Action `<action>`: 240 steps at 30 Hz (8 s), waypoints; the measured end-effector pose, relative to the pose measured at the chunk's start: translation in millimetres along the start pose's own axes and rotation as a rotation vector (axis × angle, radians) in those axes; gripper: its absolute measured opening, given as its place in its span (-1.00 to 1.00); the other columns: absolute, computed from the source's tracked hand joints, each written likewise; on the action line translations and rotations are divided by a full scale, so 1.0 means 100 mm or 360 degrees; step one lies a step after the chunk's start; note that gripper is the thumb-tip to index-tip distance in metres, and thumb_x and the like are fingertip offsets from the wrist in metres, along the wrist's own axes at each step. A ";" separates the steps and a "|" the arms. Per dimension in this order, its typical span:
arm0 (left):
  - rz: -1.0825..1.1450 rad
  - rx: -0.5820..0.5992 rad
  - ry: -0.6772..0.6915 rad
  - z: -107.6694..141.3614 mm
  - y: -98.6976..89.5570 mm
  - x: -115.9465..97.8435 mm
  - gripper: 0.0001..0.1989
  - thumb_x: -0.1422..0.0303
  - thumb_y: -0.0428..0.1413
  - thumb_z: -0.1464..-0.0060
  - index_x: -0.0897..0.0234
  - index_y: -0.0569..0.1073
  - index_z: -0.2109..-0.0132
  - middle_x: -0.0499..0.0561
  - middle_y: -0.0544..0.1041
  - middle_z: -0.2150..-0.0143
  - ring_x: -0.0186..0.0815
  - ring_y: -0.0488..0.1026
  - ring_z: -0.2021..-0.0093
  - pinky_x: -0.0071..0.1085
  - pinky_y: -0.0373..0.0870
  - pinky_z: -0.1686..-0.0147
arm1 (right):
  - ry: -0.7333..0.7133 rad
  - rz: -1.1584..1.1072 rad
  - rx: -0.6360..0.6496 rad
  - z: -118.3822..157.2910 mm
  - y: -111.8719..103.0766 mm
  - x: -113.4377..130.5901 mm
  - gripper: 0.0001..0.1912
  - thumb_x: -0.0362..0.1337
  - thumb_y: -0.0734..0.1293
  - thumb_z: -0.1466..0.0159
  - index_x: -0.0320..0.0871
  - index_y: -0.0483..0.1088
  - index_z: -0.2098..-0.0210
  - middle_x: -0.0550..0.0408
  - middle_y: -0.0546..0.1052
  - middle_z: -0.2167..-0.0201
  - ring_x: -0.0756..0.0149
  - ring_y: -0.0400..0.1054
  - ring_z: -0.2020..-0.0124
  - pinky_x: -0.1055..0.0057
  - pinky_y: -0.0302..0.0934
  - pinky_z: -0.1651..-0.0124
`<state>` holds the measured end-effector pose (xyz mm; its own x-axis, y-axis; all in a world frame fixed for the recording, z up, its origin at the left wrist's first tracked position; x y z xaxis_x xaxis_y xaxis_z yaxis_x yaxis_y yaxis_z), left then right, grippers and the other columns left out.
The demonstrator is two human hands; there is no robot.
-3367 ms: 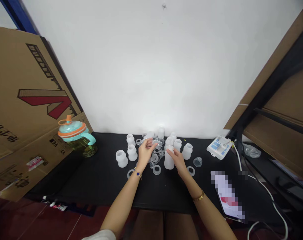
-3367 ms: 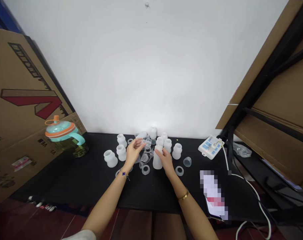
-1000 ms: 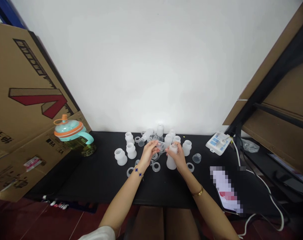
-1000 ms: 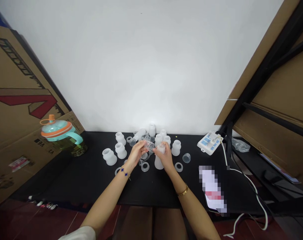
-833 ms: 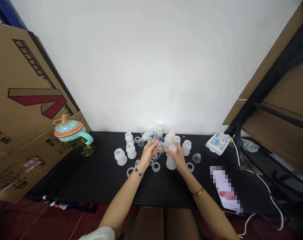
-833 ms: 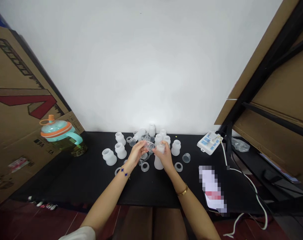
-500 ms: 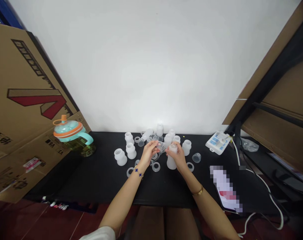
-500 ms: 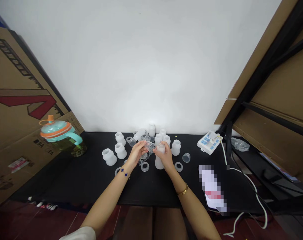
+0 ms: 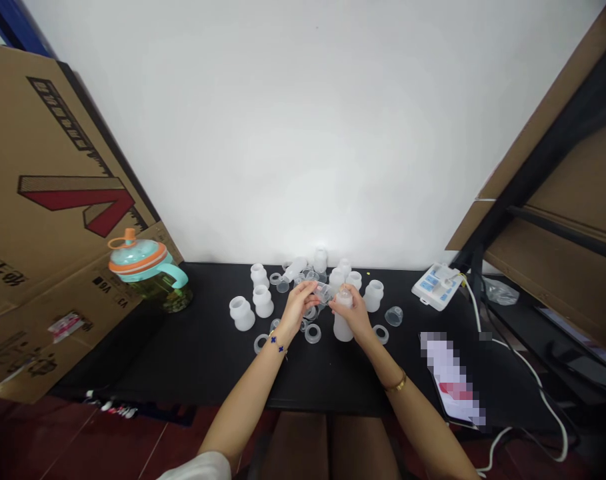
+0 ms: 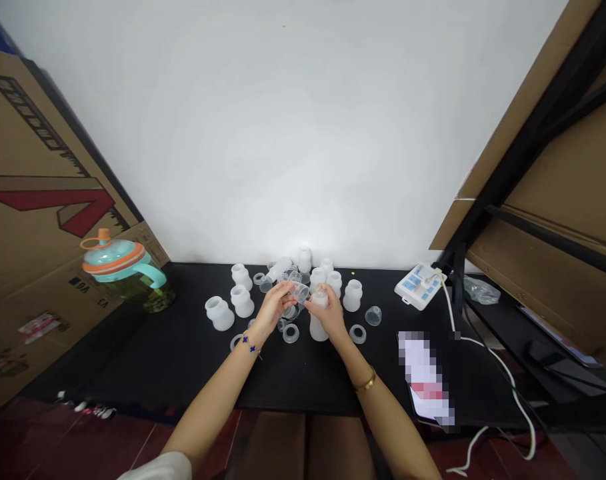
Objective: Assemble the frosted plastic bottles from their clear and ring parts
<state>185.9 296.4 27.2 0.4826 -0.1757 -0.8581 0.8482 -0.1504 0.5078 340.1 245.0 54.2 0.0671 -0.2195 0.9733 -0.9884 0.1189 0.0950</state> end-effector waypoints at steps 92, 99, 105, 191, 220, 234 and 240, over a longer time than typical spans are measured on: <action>-0.0814 0.0112 0.0562 0.14 0.25 -0.24 -0.65 0.16 0.34 0.03 0.27 0.58 0.14 0.07 0.61 0.16 -0.31 0.52 0.33 -0.41 0.46 0.28 | -0.0312 0.1036 0.0150 0.06 0.17 -0.08 -0.37 -0.07 0.42 -0.22 -0.07 0.25 -0.22 -0.07 0.52 -0.10 0.01 0.47 -0.06 0.14 0.34 -0.07; -0.0825 0.0126 0.0532 0.10 0.21 -0.20 -0.66 0.18 0.35 0.03 0.28 0.60 0.14 0.07 0.61 0.17 -0.33 0.52 0.33 -0.41 0.45 0.25 | -0.0340 0.0998 0.0161 0.07 0.19 -0.06 -0.40 -0.09 0.43 -0.23 -0.07 0.24 -0.20 -0.04 0.52 -0.10 0.04 0.47 -0.05 0.17 0.33 -0.05; -0.0796 0.0131 0.0530 0.09 0.21 -0.20 -0.67 0.20 0.35 0.05 0.29 0.61 0.16 0.07 0.62 0.20 -0.30 0.53 0.30 -0.40 0.46 0.21 | -0.0344 0.0991 0.0145 0.07 0.18 -0.07 -0.39 -0.09 0.43 -0.22 -0.06 0.25 -0.20 -0.03 0.53 -0.08 0.05 0.48 -0.03 0.17 0.33 -0.06; 0.0190 -0.0193 0.0422 0.00 -0.23 -0.44 -0.55 0.31 0.43 0.18 0.24 0.26 0.38 -0.08 0.55 0.37 -0.43 0.48 0.37 -0.53 0.35 0.34 | -0.0448 0.1001 -0.0101 0.12 0.05 0.14 -0.60 -0.01 0.50 -0.11 -0.15 0.54 0.18 0.03 0.61 0.30 0.15 0.47 0.33 0.35 0.31 0.30; 0.0316 0.0027 0.0477 -0.02 -0.16 -0.46 -0.58 0.35 0.42 0.15 0.25 0.27 0.37 -0.13 0.44 0.40 -0.43 0.43 0.36 -0.50 0.36 0.27 | -0.0085 0.0534 0.0194 0.07 0.13 0.00 -0.59 0.02 0.50 -0.07 -0.17 0.60 0.24 0.15 0.54 0.43 0.24 0.36 0.41 0.42 0.22 0.38; 0.0447 0.0046 0.0415 -0.04 -0.13 -0.40 -0.53 0.28 0.48 0.26 0.26 0.39 0.28 -0.05 0.53 0.31 -0.37 0.50 0.28 -0.45 0.39 0.20 | 0.0300 0.0046 0.0335 0.10 0.24 -0.31 -0.58 0.04 0.53 -0.02 -0.20 0.57 0.36 0.15 0.42 0.59 0.40 0.19 0.56 0.50 0.00 0.58; 0.0462 0.0049 0.0403 -0.03 -0.11 -0.40 -0.53 0.25 0.49 0.28 0.25 0.42 0.28 -0.04 0.54 0.30 -0.33 0.50 0.28 -0.40 0.39 0.20 | 0.0428 -0.0129 0.0397 0.13 0.31 -0.41 -0.54 0.06 0.55 -0.01 -0.23 0.52 0.40 0.14 0.42 0.62 0.47 0.12 0.63 0.50 -0.07 0.60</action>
<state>157.9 308.4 56.0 0.7438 0.0299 -0.6677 0.6630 -0.1598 0.7314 305.1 245.2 14.8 0.1473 0.0478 0.9879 -0.9790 -0.1353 0.1525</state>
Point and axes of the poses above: each hand's wrist, its own z-axis away from the middle knuckle, its own y-axis out of the palm, x = y × z, the point moved 10 cm from there along -z, towards the middle knuckle
